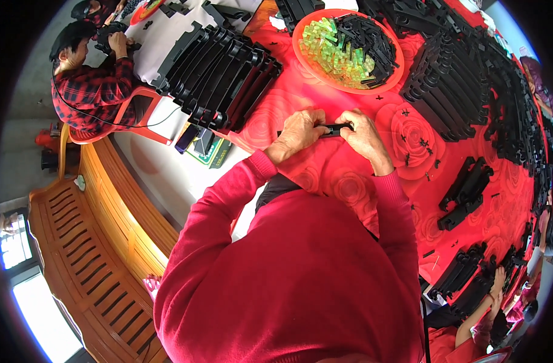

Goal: The person assembles spirit levels by inserting vials and plastic inserts into black level frames and pressing the components together by hand.

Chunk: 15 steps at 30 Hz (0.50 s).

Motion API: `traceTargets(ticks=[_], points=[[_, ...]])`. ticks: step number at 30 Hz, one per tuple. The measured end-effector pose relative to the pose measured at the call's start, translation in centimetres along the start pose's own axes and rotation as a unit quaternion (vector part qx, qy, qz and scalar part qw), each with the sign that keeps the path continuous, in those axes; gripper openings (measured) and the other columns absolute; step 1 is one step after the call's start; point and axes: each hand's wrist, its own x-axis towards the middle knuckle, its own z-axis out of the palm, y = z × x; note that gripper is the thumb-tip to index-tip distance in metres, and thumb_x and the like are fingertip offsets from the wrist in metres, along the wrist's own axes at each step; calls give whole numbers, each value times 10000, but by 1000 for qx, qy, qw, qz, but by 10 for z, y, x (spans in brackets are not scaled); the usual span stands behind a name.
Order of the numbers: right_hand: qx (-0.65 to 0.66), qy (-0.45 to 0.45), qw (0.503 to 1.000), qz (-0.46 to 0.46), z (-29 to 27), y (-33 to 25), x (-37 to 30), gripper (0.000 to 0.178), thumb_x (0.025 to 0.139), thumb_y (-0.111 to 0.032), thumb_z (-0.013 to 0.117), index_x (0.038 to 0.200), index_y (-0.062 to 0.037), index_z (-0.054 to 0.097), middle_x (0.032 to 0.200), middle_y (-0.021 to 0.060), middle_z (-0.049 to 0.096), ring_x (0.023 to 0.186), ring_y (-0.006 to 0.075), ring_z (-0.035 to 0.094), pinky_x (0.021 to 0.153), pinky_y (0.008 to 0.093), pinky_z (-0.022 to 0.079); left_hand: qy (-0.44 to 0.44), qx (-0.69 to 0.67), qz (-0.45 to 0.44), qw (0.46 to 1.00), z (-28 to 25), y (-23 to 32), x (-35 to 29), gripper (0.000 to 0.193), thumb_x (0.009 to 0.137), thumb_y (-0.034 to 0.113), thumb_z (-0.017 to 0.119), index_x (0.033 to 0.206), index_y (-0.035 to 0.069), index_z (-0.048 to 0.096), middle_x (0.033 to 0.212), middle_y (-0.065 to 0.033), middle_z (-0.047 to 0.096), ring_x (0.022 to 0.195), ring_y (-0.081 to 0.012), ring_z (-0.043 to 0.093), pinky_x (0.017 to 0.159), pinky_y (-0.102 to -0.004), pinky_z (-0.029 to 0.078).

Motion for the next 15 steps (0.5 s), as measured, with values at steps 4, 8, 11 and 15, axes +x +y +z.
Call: traceTargets(ticks=[4,8,11,15], points=[[10,42,999,-26,8,3,-4,181,711,24,567,883,-15,611,875,162,578,832,327,592,723,403,481,60,-41,3,997,4,-3,-3,197,722,189,723,792,60,592,740,-127,601,713,-306,602,631,-415,460],[6,69,997,-18,11,0,-9,184,717,22,563,891,-17,608,879,163,575,821,329,598,713,400,486,62,-72,-29,995,2,2,-2,182,717,150,731,751,43,588,709,-98,572,635,-236,564,588,-363,445],[22,81,996,5,13,3,-10,185,721,16,559,898,-14,605,885,162,574,821,330,599,722,402,486,33,-59,8,998,-1,1,1,179,712,132,730,752,40,582,699,-104,565,631,-246,565,585,-368,442],[31,67,997,5,11,2,-10,182,717,8,559,891,-12,609,880,163,583,821,329,600,730,400,485,-17,-55,121,991,-10,-13,9,178,729,141,715,772,37,578,710,-113,553,666,-277,564,605,-386,441]])
